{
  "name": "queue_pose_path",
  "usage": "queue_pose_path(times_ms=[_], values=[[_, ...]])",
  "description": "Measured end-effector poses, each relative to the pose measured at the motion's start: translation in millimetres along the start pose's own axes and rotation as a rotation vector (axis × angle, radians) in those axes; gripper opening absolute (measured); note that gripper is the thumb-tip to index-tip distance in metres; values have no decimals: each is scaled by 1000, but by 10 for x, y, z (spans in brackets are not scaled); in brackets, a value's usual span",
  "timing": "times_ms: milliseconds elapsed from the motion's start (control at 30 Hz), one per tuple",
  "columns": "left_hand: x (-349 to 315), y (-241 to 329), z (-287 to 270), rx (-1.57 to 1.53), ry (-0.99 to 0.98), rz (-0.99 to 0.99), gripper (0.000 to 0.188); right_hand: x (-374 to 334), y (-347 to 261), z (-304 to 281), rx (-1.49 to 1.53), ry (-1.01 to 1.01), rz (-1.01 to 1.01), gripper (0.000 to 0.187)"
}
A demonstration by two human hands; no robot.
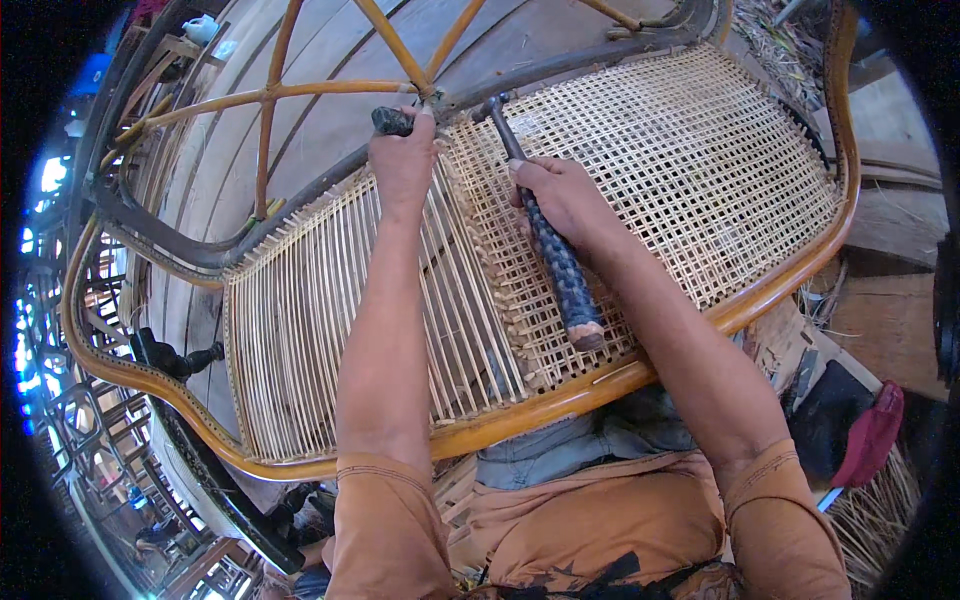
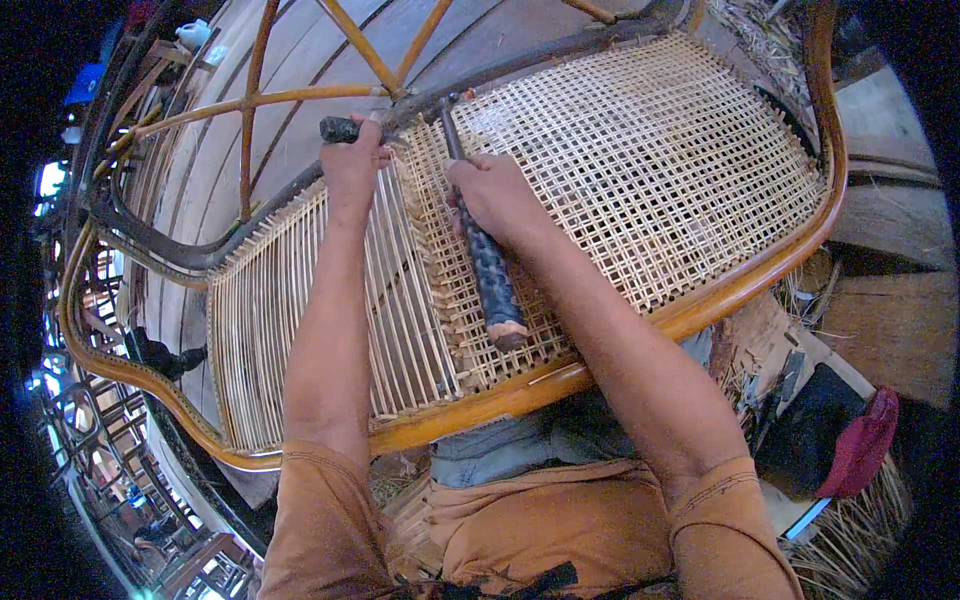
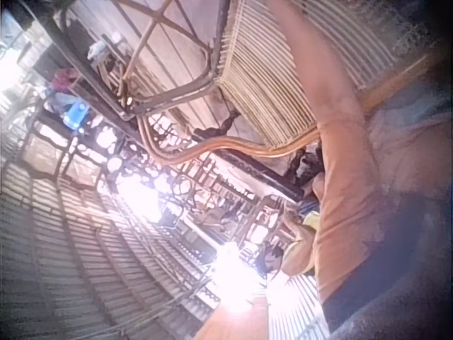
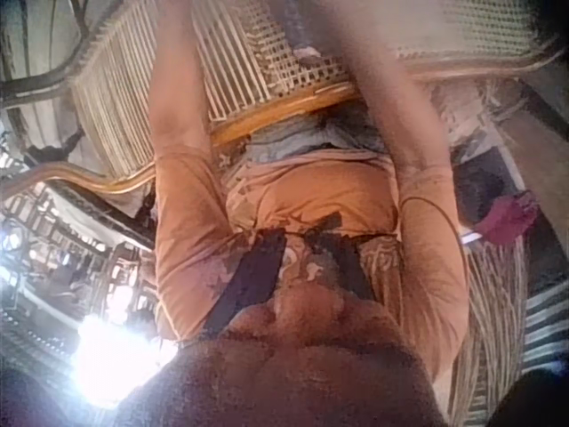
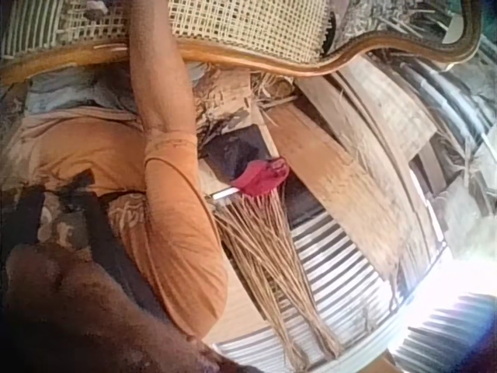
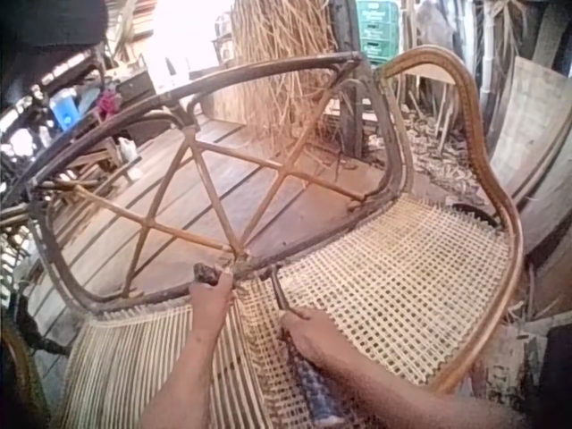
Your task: Repairing a rattan chair seat using a hammer, chisel, and knife.
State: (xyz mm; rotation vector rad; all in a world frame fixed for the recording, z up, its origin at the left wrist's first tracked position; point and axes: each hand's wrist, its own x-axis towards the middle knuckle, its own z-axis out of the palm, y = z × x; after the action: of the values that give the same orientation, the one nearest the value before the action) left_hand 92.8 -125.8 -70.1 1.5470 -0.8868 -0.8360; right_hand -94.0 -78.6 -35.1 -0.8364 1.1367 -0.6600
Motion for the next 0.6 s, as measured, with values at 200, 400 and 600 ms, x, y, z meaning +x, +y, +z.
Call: queue_pose_path(times_ms=[200,400,600], values=[[50,-89,-26,205,-35,146,18,51,65,73,-7,-51,17,28],[-53,71,32,8,0,61,19,7,35,-10,-31,-20,31,29],[-71,38,88,-19,9,-37,19,32,34,-25,1,-5,2,31]])
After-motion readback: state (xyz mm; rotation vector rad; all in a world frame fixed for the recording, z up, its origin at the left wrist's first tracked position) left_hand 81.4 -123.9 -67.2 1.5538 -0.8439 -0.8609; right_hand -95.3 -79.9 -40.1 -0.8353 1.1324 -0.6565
